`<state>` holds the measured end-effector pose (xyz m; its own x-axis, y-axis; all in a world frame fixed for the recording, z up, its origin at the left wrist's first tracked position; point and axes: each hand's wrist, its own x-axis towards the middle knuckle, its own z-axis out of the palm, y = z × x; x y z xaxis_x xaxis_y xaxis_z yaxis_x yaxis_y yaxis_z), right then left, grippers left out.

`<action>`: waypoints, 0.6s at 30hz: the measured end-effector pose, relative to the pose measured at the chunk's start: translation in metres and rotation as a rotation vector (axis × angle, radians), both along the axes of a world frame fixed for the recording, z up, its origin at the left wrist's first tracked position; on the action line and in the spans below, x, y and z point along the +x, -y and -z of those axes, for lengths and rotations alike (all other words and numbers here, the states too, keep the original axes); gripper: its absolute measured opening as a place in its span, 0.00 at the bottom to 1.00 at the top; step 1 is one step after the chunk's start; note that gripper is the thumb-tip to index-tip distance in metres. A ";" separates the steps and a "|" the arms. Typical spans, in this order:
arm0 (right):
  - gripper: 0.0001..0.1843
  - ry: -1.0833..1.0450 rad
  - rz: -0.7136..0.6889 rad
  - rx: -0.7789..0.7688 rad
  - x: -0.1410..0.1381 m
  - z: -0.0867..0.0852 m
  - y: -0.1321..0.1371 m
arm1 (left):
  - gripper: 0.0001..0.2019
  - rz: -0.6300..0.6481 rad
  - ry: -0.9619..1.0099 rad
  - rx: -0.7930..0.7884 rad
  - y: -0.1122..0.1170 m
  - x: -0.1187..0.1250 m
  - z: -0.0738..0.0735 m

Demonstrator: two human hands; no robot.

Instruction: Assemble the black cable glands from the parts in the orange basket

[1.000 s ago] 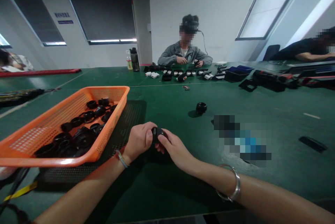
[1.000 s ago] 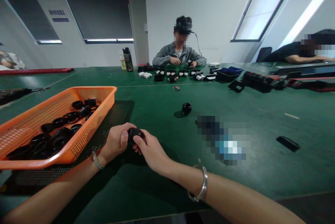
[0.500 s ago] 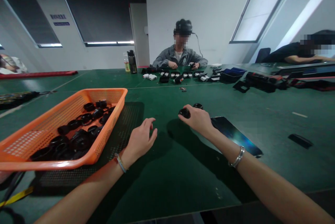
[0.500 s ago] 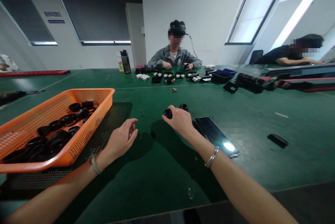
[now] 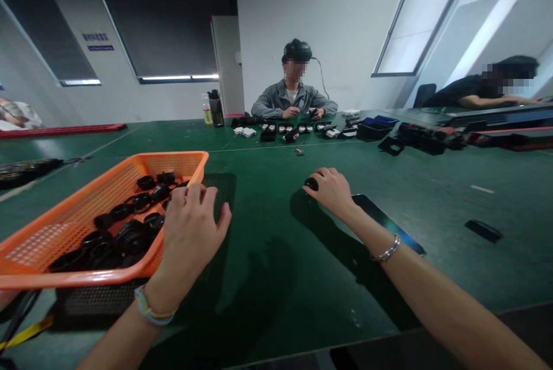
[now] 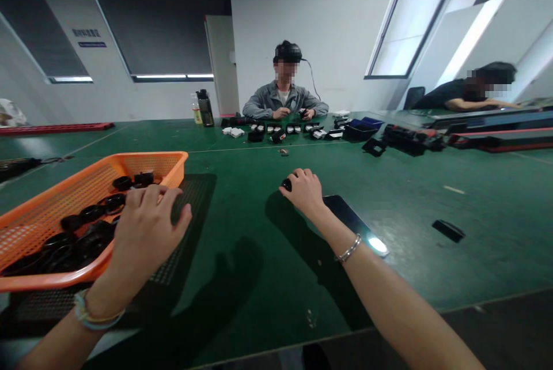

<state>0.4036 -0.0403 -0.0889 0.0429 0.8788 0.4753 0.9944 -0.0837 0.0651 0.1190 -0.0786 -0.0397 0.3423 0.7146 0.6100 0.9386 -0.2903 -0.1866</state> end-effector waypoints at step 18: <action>0.23 -0.062 0.102 0.131 0.007 0.007 -0.003 | 0.18 -0.206 0.114 -0.500 -0.058 -0.086 -0.043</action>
<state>0.4103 -0.0376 -0.0961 0.1618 0.7989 0.5793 0.9820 -0.1883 -0.0146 0.0327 -0.0209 0.0029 0.1160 0.9720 0.2044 0.9915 -0.1254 0.0333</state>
